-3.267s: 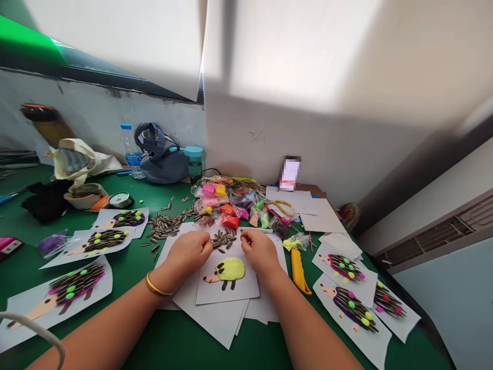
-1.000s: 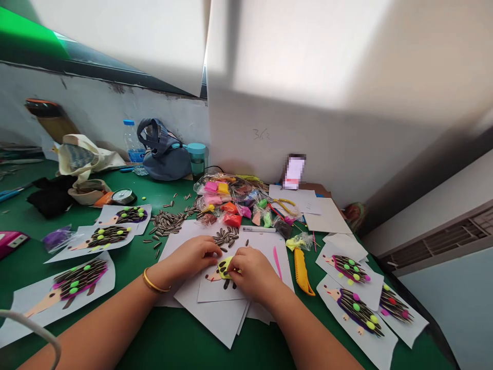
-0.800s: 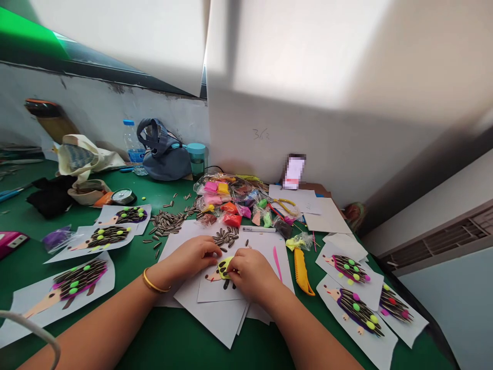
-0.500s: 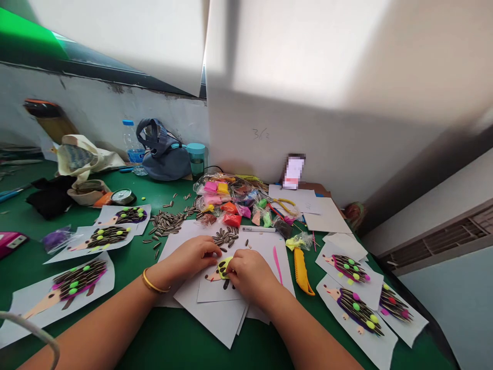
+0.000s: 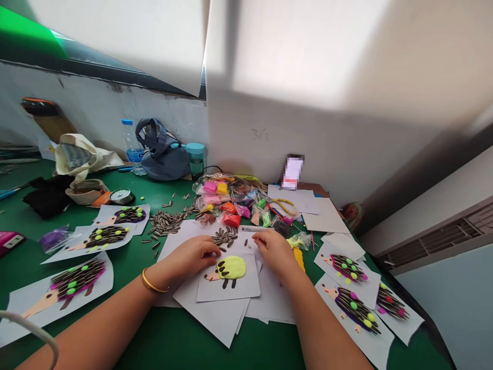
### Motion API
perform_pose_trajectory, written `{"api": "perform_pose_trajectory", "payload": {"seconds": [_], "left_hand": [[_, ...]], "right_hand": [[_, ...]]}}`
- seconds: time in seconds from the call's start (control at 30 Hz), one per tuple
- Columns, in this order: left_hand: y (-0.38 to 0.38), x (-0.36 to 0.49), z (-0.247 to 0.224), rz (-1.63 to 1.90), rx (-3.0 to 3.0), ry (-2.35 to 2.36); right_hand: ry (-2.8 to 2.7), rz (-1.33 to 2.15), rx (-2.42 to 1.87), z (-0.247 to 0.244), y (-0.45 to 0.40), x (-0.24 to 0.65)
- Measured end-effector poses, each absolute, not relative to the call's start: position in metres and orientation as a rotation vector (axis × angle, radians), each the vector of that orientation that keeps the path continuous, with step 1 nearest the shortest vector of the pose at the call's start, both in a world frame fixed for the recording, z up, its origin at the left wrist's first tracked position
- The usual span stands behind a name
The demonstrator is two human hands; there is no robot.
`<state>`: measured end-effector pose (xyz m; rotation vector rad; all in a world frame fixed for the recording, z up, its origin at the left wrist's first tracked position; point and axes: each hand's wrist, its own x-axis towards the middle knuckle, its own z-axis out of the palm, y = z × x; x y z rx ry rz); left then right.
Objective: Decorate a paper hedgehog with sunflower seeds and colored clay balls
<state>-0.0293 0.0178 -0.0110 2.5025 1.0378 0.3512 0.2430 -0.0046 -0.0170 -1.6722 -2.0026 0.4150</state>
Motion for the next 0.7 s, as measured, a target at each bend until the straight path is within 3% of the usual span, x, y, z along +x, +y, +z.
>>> {"api": "perform_pose_trajectory", "payload": {"seconds": [0.7], "left_hand": [[0.017,-0.029,-0.012,0.352,2.504,1.05]], "right_hand": [[-1.985,0.366,-1.838,-0.029,0.012,0.233]]}}
